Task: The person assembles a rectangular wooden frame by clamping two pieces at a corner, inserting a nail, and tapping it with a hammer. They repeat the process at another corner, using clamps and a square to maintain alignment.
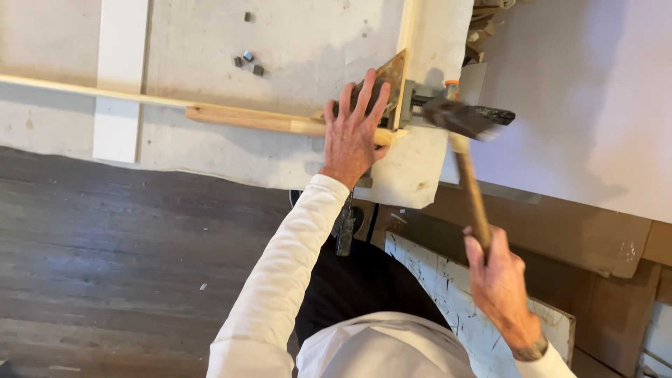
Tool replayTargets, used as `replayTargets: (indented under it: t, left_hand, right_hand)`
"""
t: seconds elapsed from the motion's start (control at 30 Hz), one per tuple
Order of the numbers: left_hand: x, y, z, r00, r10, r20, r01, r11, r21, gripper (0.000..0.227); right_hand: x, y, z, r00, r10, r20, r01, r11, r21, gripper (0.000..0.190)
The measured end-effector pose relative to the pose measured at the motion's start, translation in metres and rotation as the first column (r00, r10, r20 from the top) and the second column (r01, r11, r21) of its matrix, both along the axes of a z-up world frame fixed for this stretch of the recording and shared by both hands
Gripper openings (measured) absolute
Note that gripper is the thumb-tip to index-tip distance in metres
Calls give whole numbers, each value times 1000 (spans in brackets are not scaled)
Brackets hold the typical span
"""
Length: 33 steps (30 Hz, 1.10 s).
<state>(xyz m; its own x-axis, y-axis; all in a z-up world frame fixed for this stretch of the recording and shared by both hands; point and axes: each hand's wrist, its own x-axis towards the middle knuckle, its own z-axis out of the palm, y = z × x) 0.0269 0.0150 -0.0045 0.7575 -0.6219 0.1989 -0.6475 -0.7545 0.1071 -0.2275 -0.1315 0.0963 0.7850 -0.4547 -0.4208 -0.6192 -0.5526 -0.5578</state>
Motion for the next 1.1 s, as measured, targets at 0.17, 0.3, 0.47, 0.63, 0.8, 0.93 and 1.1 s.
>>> replayTargets:
  t: [0.17,0.3,0.47,0.63,0.8,0.93,1.1]
  left_hand:
    - [0,0,5,999,9,40,-11,998,59,118]
    - [-1,1,3,999,6,48,-9,998,66,122]
    - [-2,0,-2,1000,-6,9,6,1000,24,123]
    - [0,-1,-1,999,4,45,-6,998,57,121]
    - [-1,-1,-5,1000,9,8,-9,1000,-22,120]
    - [-3,-1,-8,1000,2,3,-3,997,80,132]
    - [5,-3,-10,1000,-3,0,3,1000,0,121]
  right_hand:
    - [7,7,-22,990,74,-117,-79,996,-43,24]
    - [16,5,-8,991,134,-25,-134,991,16,28]
    - [11,9,-2,1000,10,-23,-11,999,-40,20]
    - [28,10,17,968,-32,-249,30,999,-14,28]
    - [-3,-3,-12,989,-52,140,46,998,50,20]
    - [19,5,-6,977,125,-172,-134,990,-42,24]
    - [3,8,15,949,29,315,43,975,-218,16]
